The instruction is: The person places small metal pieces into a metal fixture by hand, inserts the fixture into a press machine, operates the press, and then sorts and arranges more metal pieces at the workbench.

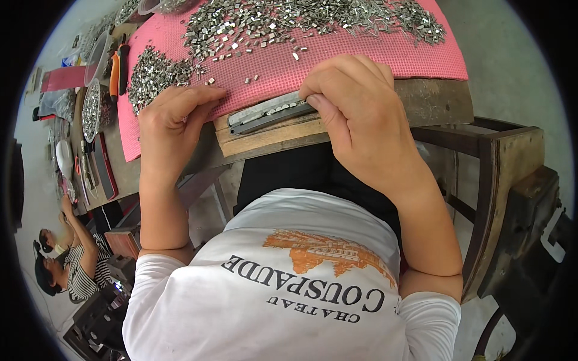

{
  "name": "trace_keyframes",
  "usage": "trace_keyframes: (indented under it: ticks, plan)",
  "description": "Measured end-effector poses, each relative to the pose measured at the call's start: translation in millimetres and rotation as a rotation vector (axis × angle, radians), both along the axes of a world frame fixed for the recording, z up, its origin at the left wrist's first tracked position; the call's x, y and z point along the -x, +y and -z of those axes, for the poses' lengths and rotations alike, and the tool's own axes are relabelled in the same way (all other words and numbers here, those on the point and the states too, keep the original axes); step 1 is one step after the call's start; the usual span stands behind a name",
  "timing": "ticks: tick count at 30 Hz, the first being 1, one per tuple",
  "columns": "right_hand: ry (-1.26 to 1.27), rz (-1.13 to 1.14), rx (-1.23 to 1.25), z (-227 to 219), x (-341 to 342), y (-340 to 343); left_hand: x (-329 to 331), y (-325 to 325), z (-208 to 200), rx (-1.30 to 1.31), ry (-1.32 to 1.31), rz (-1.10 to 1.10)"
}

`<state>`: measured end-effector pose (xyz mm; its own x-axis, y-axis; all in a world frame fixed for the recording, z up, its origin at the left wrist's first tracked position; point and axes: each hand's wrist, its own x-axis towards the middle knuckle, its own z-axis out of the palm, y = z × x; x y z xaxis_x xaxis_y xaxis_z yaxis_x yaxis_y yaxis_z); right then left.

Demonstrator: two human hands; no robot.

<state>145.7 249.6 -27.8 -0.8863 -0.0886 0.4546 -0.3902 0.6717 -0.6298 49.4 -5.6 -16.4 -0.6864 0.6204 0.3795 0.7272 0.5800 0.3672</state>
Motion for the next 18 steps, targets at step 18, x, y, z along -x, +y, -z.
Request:
trace_keyframes:
  ticks: [18]
  plan:
    - [0.078,0.006,-0.076,5.9,2.7,0.8,-3.5,5.7,1.8,0.014,0.021,-0.072]
